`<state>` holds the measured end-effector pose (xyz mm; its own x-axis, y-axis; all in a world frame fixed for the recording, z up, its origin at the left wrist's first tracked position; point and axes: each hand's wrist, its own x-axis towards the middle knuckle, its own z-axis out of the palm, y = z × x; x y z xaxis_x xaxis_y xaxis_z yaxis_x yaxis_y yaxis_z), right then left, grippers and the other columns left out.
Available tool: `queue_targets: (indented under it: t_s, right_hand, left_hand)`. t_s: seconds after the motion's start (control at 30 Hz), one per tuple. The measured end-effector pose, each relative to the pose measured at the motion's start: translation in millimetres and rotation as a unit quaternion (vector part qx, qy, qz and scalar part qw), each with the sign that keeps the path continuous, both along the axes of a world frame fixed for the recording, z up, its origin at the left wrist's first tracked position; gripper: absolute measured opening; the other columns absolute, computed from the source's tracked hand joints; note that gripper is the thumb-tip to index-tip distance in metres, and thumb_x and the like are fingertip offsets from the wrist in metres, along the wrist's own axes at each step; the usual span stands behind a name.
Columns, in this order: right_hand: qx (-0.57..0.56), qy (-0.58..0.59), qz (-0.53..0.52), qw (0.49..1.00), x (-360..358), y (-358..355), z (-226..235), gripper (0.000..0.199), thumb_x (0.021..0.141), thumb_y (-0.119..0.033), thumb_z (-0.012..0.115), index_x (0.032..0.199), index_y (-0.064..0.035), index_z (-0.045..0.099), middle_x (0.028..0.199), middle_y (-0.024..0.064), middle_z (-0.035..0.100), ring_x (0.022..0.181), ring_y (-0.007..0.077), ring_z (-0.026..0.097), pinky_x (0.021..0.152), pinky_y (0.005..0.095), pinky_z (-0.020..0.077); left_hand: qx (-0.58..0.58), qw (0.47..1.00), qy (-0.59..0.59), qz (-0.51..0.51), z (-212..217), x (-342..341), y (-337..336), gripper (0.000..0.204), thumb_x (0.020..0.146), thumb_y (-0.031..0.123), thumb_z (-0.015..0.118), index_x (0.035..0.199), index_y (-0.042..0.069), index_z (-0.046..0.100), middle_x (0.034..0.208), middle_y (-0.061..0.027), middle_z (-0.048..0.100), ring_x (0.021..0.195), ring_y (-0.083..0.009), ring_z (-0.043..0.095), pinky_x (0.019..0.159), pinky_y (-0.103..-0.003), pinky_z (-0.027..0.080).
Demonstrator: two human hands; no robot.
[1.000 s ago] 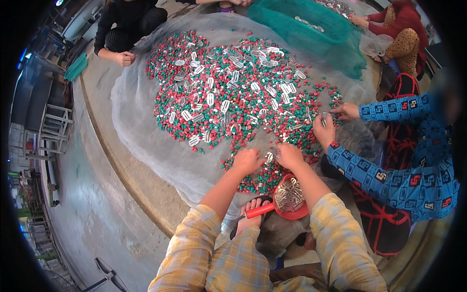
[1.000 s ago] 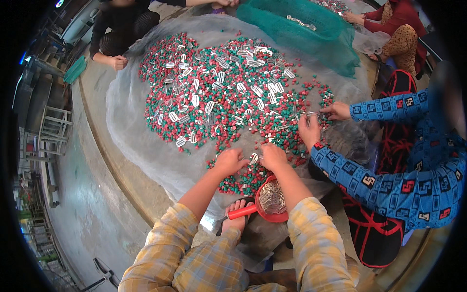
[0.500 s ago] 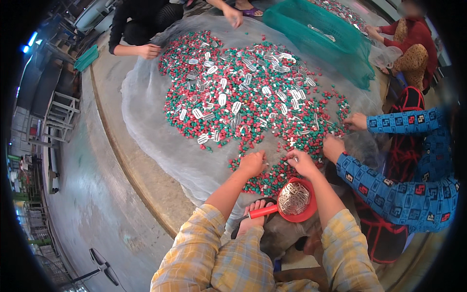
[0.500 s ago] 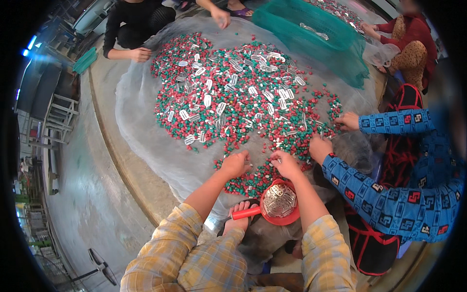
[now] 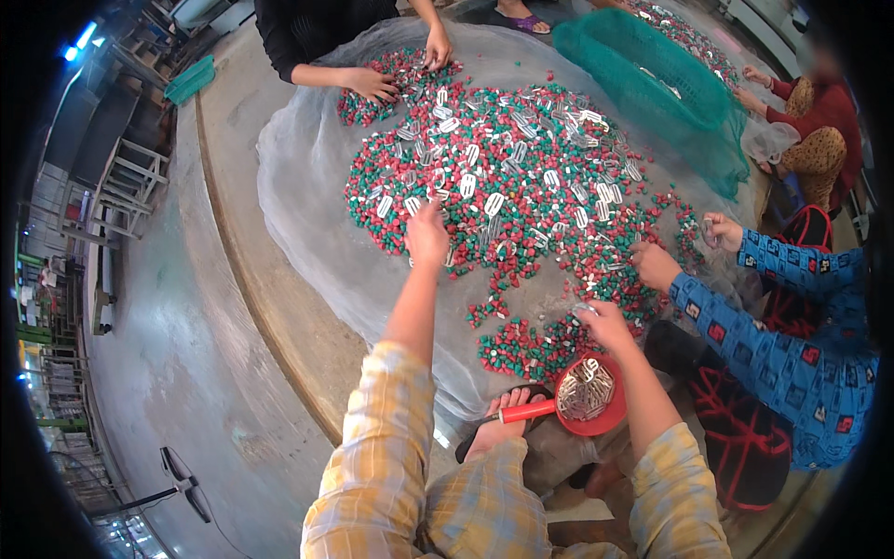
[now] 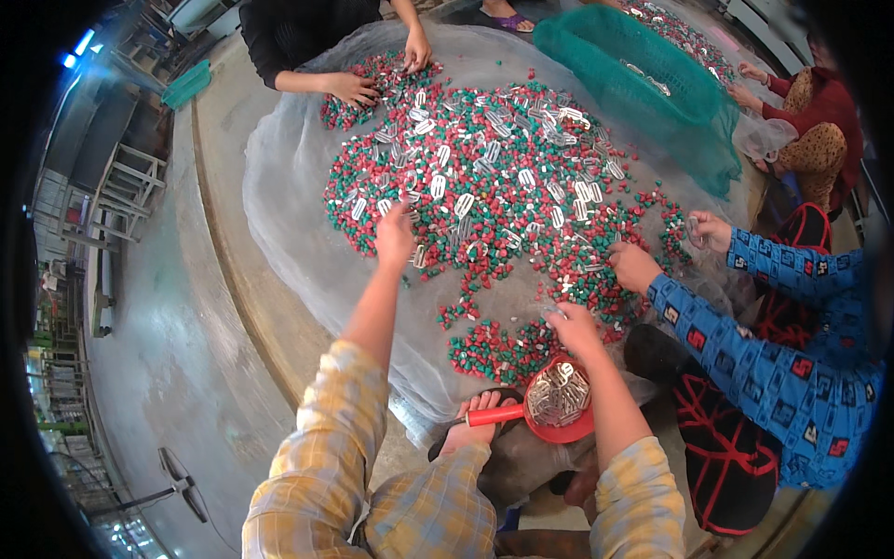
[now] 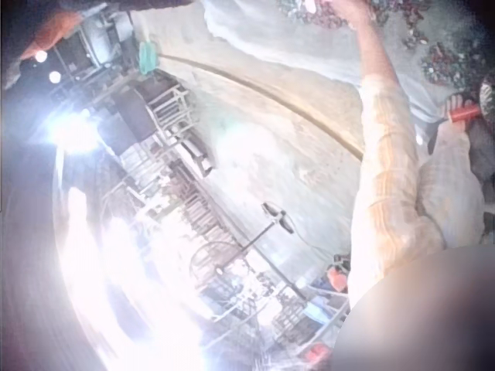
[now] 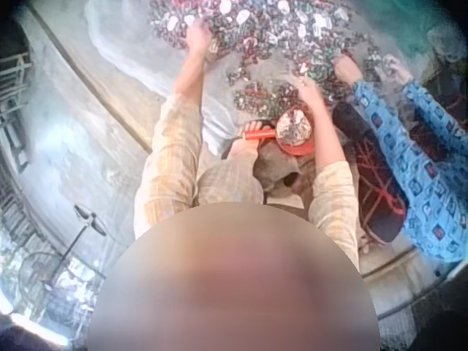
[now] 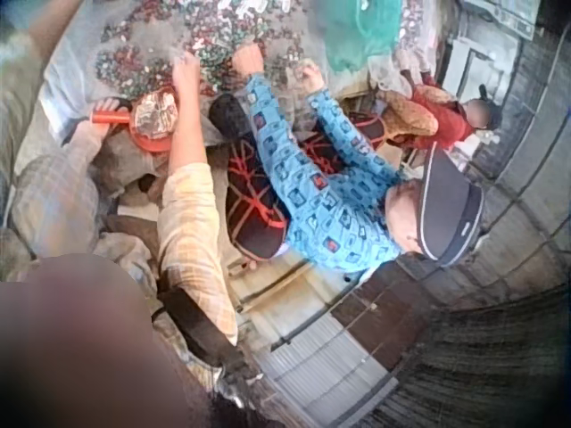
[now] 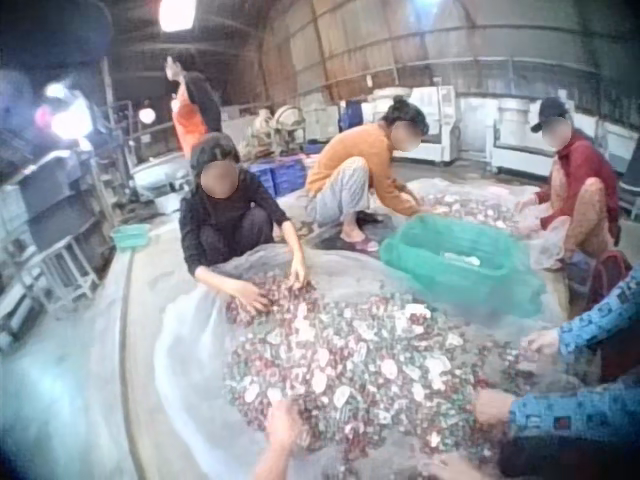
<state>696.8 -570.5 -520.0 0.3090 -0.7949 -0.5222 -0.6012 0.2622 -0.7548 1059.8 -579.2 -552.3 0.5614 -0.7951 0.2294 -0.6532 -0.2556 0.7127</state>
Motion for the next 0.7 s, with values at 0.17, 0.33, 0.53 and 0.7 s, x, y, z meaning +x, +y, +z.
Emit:
queue_targets:
  t_s: [0.17,0.33,0.53,0.7]
  right_hand:
    - [0.117,-0.145,-0.157,0.970,-20.9,-8.1,42.7,0.012,0.071,-0.005,0.056,0.077,0.0045,0.060,0.065,0.0110,0.061,0.062,0.0192,0.063,0.045,0.0264,0.0427]
    - [0.080,-0.180,-0.232,0.952,-36.7,-13.0,72.2,0.010,0.066,0.004,0.047,0.071,-0.0041,0.046,0.072,0.0129,0.057,0.061,0.0197,0.061,0.039,0.0260,0.0378]
    - [0.122,-0.110,-0.198,0.966,-50.8,-10.4,57.5,0.012,0.075,-0.004,0.052,0.086,-0.0082,0.055,0.067,0.0041,0.055,0.050,0.0106,0.046,0.042,0.0246,0.0337]
    - [-0.087,0.085,0.030,0.992,-53.5,-4.2,3.7,0.028,0.075,-0.013,0.067,0.102,-0.0082,0.063,0.077,0.0097,0.060,0.073,0.0201,0.060,0.069,0.0338,0.0475]
  left_hand:
    - [0.121,0.990,-0.045,-0.053,-29.9,-5.1,-25.4,0.036,0.081,0.010,0.051,0.113,0.023,0.062,0.122,-0.0197,0.051,0.107,-0.0353,0.052,0.090,-0.044,0.044]
    - [0.126,0.943,0.025,-0.307,-21.7,-106.9,14.8,0.035,0.083,0.004,0.048,0.113,0.017,0.062,0.106,-0.0161,0.061,0.098,-0.0326,0.058,0.087,-0.040,0.046]
    - [0.068,0.945,0.170,-0.272,2.3,-114.8,47.8,0.030,0.086,0.007,0.051,0.111,0.016,0.063,0.106,-0.0119,0.063,0.093,-0.0285,0.061,0.081,-0.036,0.049]
    - [0.186,0.954,0.063,-0.226,6.6,-114.8,47.1,0.021,0.084,0.023,0.059,0.101,0.015,0.067,0.095,-0.0123,0.065,0.085,-0.0292,0.063,0.076,-0.040,0.049]
